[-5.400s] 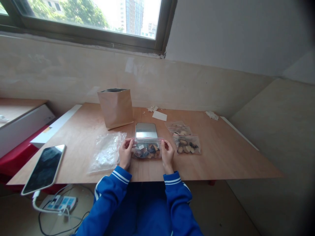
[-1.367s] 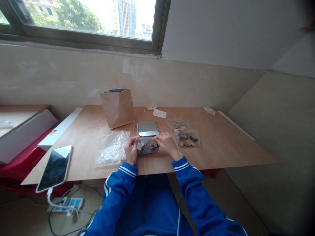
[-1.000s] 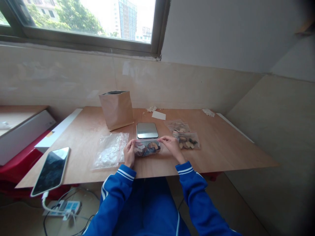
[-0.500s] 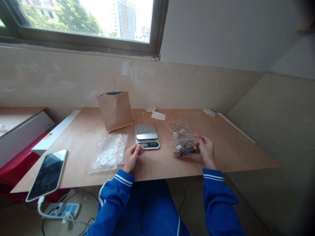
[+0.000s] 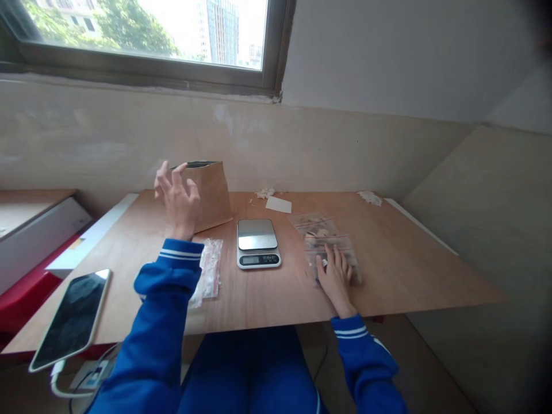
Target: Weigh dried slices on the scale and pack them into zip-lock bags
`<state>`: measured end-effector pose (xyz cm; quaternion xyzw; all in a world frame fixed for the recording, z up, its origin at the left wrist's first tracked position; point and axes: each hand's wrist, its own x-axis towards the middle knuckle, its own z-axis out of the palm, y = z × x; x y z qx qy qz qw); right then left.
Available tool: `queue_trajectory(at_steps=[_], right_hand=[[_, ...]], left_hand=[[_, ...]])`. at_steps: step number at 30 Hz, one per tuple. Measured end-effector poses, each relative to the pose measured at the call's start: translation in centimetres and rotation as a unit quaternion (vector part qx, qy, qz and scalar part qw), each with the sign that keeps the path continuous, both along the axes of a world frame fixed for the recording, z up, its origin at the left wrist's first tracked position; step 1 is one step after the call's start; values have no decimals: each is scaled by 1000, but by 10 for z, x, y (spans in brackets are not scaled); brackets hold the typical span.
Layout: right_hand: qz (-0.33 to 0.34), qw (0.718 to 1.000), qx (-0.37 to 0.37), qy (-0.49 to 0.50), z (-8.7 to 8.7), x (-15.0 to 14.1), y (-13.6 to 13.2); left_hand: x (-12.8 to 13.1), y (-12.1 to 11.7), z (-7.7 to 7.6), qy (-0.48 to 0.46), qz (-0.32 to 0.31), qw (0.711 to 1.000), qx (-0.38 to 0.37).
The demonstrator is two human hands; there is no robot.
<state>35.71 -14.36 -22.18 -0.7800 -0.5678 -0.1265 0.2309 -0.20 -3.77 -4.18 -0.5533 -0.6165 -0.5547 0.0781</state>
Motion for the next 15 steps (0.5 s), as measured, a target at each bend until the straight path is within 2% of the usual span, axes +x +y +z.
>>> queue_trajectory(at_steps=[3,5,6,9,11,13,15], right_hand=[[-8,999,-34,-12,1,5,11],[-5,999,-47,-12,3,12,20],[-3,999,-51,-9,3,15,24],[-8,999,-41,19,6,11,35],[1,998,8,65,12,-4,39],[56,986,88,131,25,-31,36],[161,951,167,206,48,-66,28]], left_hand=[[-23,30,-7,32,12,996,-78],[-33,39,-14,54,-1,991,-123],[-36,39,-16,65,1,991,-121],[-36,26,-14,64,41,996,-50],[-32,11,-11,47,52,998,-7],[-27,-6,-10,41,17,999,6],[-23,-23,-16,39,-26,999,13]])
